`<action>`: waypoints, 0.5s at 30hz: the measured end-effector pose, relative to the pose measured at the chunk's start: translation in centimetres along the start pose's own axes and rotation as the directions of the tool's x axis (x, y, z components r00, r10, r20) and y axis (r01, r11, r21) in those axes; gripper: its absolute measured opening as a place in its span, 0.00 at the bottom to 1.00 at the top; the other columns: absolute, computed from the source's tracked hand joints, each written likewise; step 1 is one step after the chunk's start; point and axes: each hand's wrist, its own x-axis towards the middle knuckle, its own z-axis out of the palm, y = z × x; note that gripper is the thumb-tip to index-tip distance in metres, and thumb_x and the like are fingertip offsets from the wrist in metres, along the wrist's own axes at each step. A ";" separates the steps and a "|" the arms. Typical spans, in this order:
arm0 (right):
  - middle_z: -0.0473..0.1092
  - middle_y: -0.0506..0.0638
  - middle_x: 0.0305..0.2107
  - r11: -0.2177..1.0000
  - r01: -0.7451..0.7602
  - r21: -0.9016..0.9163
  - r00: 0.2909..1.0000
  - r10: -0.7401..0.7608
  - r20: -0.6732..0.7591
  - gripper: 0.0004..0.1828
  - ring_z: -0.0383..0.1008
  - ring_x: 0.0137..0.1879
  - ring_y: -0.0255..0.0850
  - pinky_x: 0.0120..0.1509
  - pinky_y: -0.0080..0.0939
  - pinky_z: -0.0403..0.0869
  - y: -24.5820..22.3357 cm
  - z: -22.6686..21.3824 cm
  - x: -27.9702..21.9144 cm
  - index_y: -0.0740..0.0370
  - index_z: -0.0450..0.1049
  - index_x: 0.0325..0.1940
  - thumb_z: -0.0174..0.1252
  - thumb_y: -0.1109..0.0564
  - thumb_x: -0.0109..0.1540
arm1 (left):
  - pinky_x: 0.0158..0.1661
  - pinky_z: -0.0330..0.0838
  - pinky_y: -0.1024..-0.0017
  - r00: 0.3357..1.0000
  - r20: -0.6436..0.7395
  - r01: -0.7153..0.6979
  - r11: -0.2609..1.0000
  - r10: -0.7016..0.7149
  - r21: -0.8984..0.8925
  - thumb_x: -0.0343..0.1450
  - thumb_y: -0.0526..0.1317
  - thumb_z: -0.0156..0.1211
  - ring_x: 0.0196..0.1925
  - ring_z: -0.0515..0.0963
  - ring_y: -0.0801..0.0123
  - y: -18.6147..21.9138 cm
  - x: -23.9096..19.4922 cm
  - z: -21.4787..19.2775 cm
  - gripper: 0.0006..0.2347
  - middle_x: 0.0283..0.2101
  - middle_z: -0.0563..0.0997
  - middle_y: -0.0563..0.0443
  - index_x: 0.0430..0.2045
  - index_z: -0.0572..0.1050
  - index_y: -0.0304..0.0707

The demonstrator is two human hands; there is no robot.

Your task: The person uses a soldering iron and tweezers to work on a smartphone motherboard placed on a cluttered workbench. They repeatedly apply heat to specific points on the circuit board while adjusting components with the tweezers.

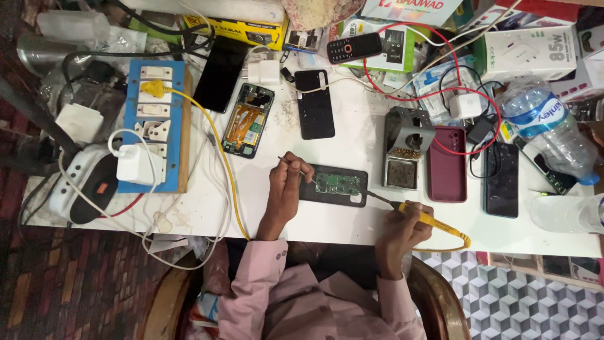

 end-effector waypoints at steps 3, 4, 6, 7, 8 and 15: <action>0.63 0.47 0.18 0.999 -0.006 -0.040 1.000 0.006 -0.001 0.14 0.61 0.21 0.32 0.26 0.32 0.61 -0.2 -0.1 -0.2 0.64 0.66 0.38 0.48 0.52 0.73 | 0.38 0.69 0.74 1.000 -0.002 0.012 1.000 -0.012 0.002 0.84 0.45 0.39 0.30 0.70 0.75 -0.1 -0.2 0.0 0.15 0.27 0.74 0.50 0.30 0.66 0.36; 0.63 0.48 0.18 0.999 0.012 -0.037 1.000 -0.011 0.015 0.14 0.62 0.21 0.33 0.26 0.32 0.62 -0.2 0.0 -0.1 0.64 0.66 0.39 0.47 0.53 0.73 | 0.38 0.69 0.74 1.000 -0.005 0.016 1.000 -0.016 -0.015 0.84 0.45 0.39 0.30 0.71 0.74 -0.2 -0.1 0.0 0.15 0.27 0.74 0.50 0.30 0.66 0.36; 0.64 0.49 0.18 0.998 0.047 -0.030 0.998 -0.045 0.047 0.14 0.63 0.21 0.34 0.27 0.33 0.64 0.0 0.0 0.0 0.65 0.66 0.39 0.47 0.53 0.74 | 0.38 0.70 0.73 1.000 -0.006 0.022 0.999 -0.022 -0.032 0.83 0.45 0.40 0.30 0.71 0.74 -0.5 -0.1 0.0 0.15 0.27 0.74 0.49 0.30 0.67 0.36; 0.65 0.50 0.18 0.998 0.049 -0.034 0.997 -0.047 0.059 0.13 0.64 0.21 0.34 0.27 0.33 0.64 0.2 0.0 0.0 0.65 0.66 0.40 0.48 0.53 0.73 | 0.39 0.70 0.73 1.000 -0.004 0.025 0.999 -0.025 -0.032 0.83 0.46 0.40 0.31 0.71 0.74 -0.6 -0.3 0.0 0.15 0.27 0.74 0.49 0.30 0.67 0.36; 0.66 0.50 0.19 0.998 0.051 -0.038 0.996 -0.048 0.071 0.13 0.65 0.22 0.35 0.28 0.33 0.64 0.3 -0.1 0.1 0.66 0.67 0.40 0.48 0.53 0.73 | 0.39 0.70 0.73 1.000 -0.003 0.027 0.999 -0.028 -0.032 0.83 0.46 0.40 0.31 0.71 0.74 -0.7 -0.5 -0.1 0.15 0.27 0.74 0.49 0.30 0.67 0.36; 0.70 0.50 0.25 0.984 0.142 -0.107 0.982 -0.127 0.139 0.15 0.68 0.30 0.34 0.35 0.32 0.67 0.0 -0.7 -0.5 0.68 0.69 0.42 0.50 0.52 0.75 | 0.40 0.71 0.72 0.999 -0.004 0.037 0.998 -0.038 -0.052 0.82 0.47 0.41 0.32 0.72 0.73 -0.9 -0.3 0.0 0.16 0.28 0.73 0.50 0.30 0.68 0.36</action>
